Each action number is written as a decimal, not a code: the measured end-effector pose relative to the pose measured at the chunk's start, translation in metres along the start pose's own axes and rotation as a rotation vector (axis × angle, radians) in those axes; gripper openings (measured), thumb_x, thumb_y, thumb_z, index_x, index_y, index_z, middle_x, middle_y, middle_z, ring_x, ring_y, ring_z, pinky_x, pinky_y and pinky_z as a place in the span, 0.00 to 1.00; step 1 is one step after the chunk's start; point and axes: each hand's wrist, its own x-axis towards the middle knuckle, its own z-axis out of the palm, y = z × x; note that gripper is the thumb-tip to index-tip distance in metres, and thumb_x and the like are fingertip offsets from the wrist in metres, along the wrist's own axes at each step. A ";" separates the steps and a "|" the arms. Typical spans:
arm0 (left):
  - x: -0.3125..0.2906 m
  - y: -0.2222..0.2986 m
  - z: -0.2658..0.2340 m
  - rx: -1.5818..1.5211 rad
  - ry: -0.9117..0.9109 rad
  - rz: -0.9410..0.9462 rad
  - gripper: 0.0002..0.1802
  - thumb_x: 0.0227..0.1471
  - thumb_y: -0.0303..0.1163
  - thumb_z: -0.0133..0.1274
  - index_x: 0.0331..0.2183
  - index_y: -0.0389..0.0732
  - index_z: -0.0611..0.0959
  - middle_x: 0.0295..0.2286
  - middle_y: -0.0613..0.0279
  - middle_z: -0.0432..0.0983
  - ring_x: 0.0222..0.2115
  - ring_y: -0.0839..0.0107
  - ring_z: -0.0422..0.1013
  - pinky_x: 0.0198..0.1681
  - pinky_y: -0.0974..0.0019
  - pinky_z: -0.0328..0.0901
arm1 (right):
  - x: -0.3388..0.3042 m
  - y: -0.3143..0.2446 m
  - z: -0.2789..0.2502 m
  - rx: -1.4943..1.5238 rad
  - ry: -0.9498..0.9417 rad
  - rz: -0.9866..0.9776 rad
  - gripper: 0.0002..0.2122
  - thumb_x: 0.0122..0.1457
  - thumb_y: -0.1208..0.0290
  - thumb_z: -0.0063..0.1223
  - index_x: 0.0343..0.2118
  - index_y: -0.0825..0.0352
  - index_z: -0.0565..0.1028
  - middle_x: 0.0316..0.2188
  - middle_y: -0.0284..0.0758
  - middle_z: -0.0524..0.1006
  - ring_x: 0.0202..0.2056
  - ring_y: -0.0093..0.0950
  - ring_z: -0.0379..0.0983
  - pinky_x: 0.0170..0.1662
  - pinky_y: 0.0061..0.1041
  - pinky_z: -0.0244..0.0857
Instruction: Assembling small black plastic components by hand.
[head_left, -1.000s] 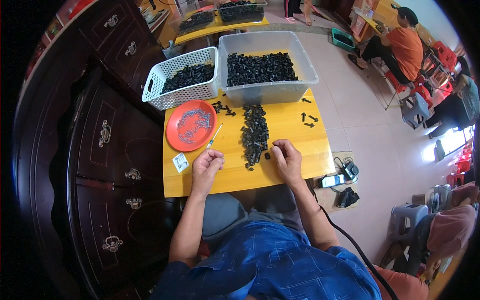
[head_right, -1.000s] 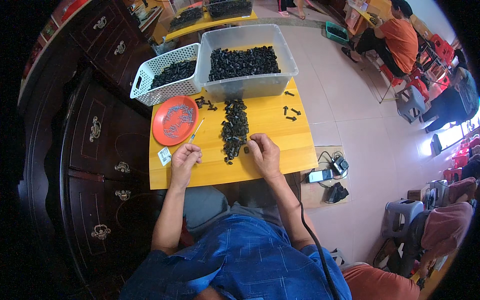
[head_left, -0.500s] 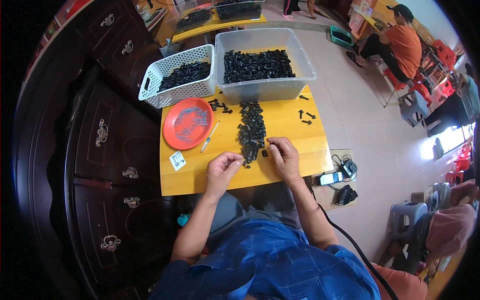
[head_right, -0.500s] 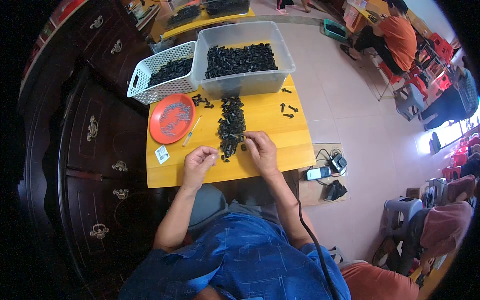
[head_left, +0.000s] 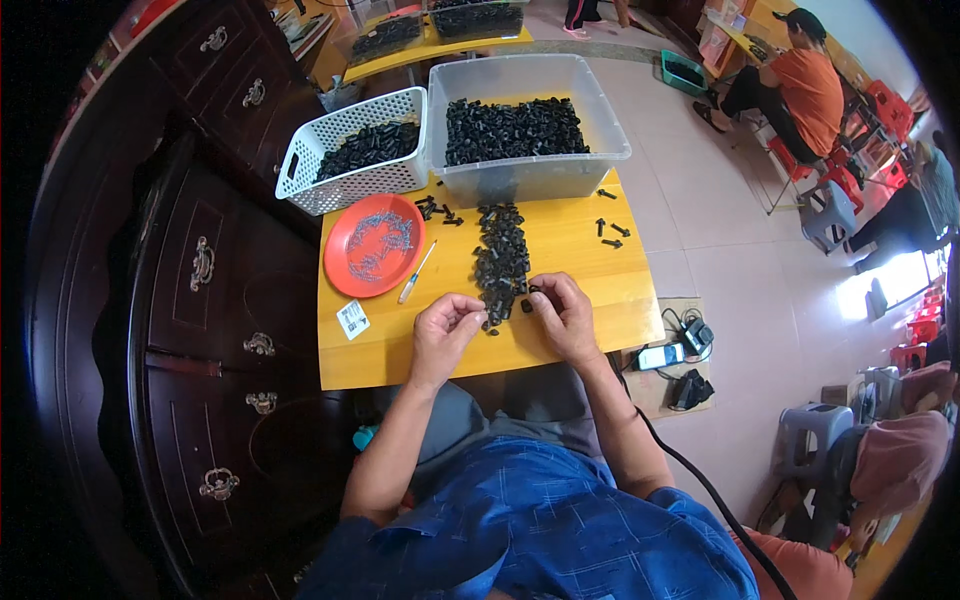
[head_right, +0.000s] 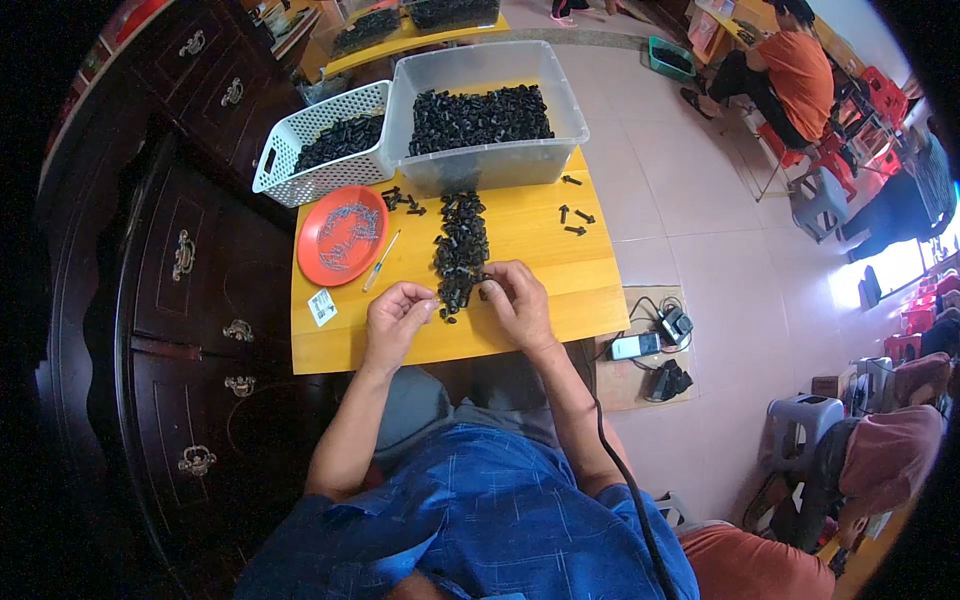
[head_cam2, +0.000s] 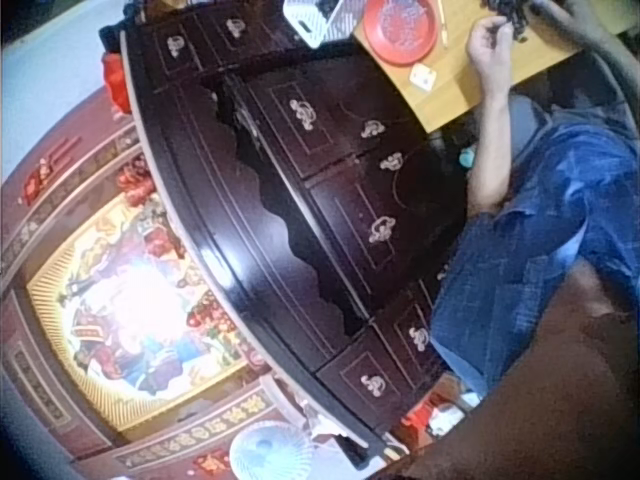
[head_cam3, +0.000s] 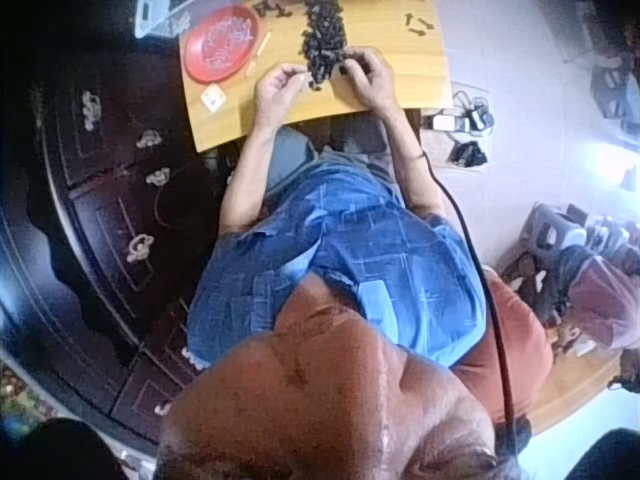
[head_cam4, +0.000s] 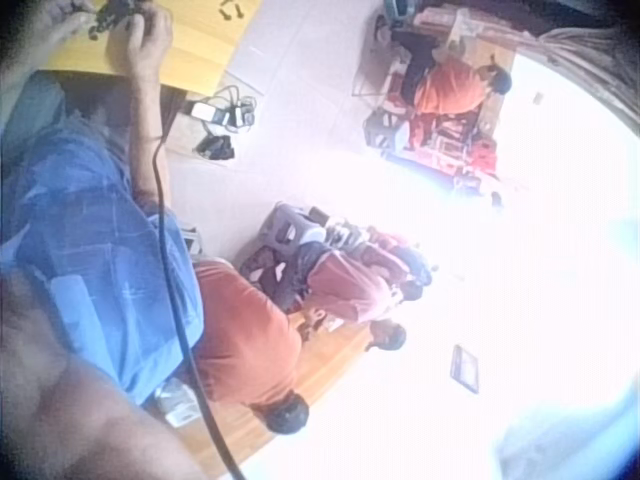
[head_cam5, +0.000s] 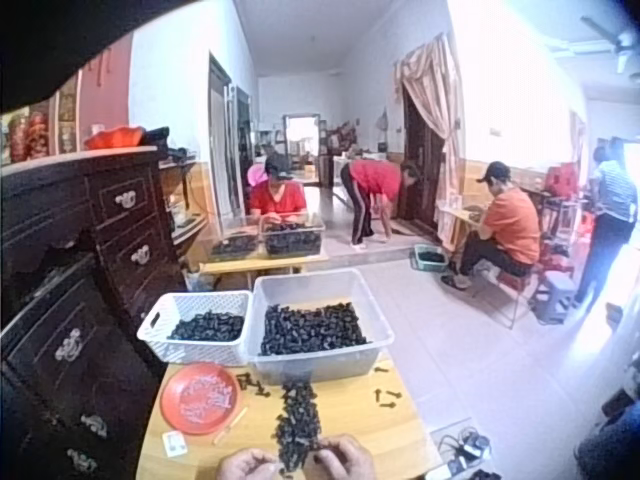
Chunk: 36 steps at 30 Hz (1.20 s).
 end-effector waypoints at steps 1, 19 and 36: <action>0.001 0.001 0.000 -0.002 -0.008 -0.003 0.05 0.53 0.21 0.55 0.35 0.35 0.80 0.28 0.70 0.76 0.28 0.85 0.70 0.34 0.79 0.66 | 0.001 -0.001 -0.001 0.000 -0.002 0.000 0.07 0.56 0.79 0.54 0.38 0.69 0.75 0.30 0.37 0.74 0.30 0.28 0.74 0.34 0.24 0.67; 0.029 -0.005 0.035 0.060 -0.049 0.080 0.03 0.54 0.25 0.56 0.33 0.36 0.81 0.24 0.73 0.74 0.25 0.86 0.67 0.28 0.78 0.63 | -0.011 0.007 -0.002 0.193 -0.052 0.067 0.08 0.60 0.79 0.53 0.42 0.70 0.74 0.33 0.31 0.77 0.34 0.18 0.73 0.39 0.19 0.68; 0.038 -0.022 0.049 0.072 -0.119 0.067 0.03 0.52 0.23 0.57 0.32 0.35 0.81 0.25 0.67 0.78 0.27 0.82 0.72 0.31 0.75 0.68 | -0.011 0.013 -0.006 0.365 -0.103 0.215 0.06 0.61 0.78 0.53 0.41 0.71 0.74 0.32 0.29 0.77 0.34 0.16 0.72 0.40 0.16 0.67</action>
